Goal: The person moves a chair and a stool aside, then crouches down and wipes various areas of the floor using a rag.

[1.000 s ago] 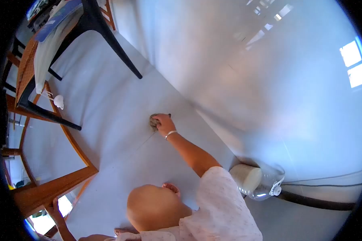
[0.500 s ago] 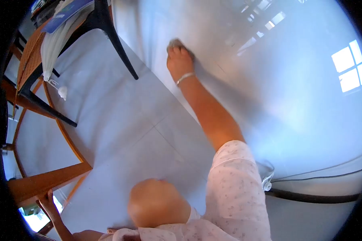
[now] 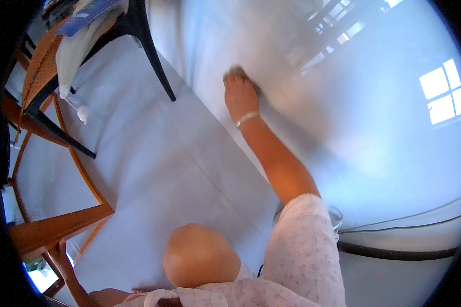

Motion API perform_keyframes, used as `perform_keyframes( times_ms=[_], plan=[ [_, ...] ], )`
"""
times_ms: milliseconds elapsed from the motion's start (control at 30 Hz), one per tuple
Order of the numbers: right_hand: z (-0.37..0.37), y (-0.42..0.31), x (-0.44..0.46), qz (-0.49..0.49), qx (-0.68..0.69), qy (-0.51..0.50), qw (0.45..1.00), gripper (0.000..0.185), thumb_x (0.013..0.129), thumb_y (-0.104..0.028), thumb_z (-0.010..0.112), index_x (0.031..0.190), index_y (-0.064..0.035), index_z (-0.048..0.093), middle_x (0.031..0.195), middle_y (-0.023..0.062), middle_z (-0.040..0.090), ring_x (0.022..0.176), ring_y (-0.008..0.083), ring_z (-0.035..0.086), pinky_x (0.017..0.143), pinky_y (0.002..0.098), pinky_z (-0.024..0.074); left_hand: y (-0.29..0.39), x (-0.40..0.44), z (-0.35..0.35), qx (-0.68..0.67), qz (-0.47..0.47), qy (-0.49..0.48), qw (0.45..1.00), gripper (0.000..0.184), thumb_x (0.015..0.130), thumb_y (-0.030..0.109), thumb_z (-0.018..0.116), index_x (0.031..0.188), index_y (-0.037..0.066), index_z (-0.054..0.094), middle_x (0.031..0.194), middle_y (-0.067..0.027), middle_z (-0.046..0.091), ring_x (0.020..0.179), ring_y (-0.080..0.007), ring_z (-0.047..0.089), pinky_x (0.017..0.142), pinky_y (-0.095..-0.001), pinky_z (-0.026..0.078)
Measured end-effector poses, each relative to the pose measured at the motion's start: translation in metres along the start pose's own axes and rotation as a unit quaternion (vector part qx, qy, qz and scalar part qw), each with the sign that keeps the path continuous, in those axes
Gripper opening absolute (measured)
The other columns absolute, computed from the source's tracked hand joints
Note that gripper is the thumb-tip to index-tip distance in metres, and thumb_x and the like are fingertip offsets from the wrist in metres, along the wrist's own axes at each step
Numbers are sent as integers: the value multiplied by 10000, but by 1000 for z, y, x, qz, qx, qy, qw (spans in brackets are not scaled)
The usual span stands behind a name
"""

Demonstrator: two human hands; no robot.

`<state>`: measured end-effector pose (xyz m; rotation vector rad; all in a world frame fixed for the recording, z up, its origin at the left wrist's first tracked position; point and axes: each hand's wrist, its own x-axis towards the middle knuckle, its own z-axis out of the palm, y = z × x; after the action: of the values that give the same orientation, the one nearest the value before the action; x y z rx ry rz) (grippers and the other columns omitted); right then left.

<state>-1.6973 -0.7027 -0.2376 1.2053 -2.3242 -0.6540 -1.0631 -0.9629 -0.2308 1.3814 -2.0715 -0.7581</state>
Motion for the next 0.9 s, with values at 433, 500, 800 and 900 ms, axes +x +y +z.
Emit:
perform_keyframes(
  times_ms=[433, 500, 800, 900],
  plan=[
    [36, -22, -22, 23, 124, -53, 991, 345, 821, -86, 553, 1157, -15, 580, 1198, 84, 558, 1142, 258, 497, 985, 340, 405, 13, 3, 7, 30, 43, 31, 998, 244, 816, 178, 743, 885, -27, 631, 728, -41, 580, 646, -134, 493, 601, -281, 413],
    [53, -41, -59, 62, 266, -94, 957, 378, 786, -41, 588, 1164, -26, 576, 1187, 101, 568, 1142, 278, 506, 989, 358, 414, 23, 1, 14, -23, 59, 54, 997, 258, 817, 199, 745, 885, -19, 626, 722, -33, 571, 635, -119, 473, 584, -272, 389],
    [158, -112, -214, 250, 478, -186, 821, 608, 850, -185, 581, 1404, -72, 358, 1435, 162, 371, 1345, 345, 316, 1099, 435, 283, 31, 3, -20, 38, -13, -31, 999, 136, 816, 97, 697, 873, -4, 628, 732, 3, 564, 657, -86, 469, 614, -254, 395],
    [166, -144, -187, 315, 415, -179, 835, 670, 869, -274, 555, 1446, -81, 274, 1435, 182, 368, 1346, 357, 310, 1108, 470, 244, 28, -2, -21, -17, -69, 7, 997, 104, 795, 41, 668, 879, -2, 625, 764, 14, 570, 702, -86, 490, 654, -249, 417]
  ],
)
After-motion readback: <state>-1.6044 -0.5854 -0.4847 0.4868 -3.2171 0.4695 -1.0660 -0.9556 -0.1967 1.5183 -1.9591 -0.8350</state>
